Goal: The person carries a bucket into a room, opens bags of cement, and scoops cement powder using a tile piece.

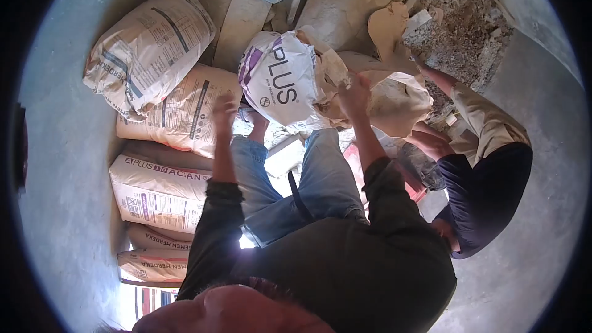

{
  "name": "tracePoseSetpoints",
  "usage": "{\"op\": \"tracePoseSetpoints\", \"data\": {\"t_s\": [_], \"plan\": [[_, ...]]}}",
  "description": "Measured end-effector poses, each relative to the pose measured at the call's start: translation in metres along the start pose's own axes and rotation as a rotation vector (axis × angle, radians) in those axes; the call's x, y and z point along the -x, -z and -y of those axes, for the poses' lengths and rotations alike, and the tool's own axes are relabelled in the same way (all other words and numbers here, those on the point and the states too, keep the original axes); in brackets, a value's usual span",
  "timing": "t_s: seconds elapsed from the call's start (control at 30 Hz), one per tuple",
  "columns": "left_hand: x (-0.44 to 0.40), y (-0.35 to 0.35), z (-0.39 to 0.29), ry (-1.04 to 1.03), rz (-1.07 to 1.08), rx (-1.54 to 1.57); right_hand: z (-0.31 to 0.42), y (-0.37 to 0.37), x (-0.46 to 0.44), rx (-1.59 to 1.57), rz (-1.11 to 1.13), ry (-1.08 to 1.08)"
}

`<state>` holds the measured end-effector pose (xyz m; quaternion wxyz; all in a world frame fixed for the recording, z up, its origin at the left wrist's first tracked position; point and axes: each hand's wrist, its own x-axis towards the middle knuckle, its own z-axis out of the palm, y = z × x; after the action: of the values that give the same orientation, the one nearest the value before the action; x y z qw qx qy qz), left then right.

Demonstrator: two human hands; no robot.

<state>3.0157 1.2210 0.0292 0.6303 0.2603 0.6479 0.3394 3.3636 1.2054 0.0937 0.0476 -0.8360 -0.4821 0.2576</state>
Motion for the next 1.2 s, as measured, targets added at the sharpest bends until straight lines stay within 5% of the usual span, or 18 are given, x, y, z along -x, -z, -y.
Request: {"op": "tracePoseSetpoints", "data": {"t_s": [0.03, 0.07, 0.17, 0.3, 0.37, 0.47, 0.57, 1.2], "plan": [[-0.003, -0.022, 0.047, 0.023, 0.132, -0.108, -0.017, -0.001, -0.003, 0.104, 0.065, -0.165], [0.012, -0.079, 0.022, 0.055, 0.08, -0.157, -0.029, -0.006, -0.008, 0.206, 0.13, -0.328], [0.036, -0.184, 0.004, 0.068, 0.027, -0.693, -0.056, -0.028, -0.02, 0.136, 0.142, -0.29], [0.031, -0.239, -0.015, 0.133, 0.017, -0.983, -0.116, -0.078, -0.038, -0.247, 0.368, -0.262], [0.021, -0.24, 0.011, 0.149, 0.078, -1.144, -0.121, -0.084, -0.043, -0.286, 0.219, -0.065], [0.022, -0.228, 0.012, 0.191, 0.124, -1.156, -0.106, -0.068, -0.042, -0.3, 0.307, -0.102], [0.034, -0.204, 0.025, -0.022, 0.025, -1.131, -0.039, 0.006, -0.03, -0.07, 0.417, -0.148], [0.161, -0.052, -0.01, -0.346, -0.369, -1.095, -0.023, -0.008, 0.019, -0.232, 0.042, 0.029]]}}
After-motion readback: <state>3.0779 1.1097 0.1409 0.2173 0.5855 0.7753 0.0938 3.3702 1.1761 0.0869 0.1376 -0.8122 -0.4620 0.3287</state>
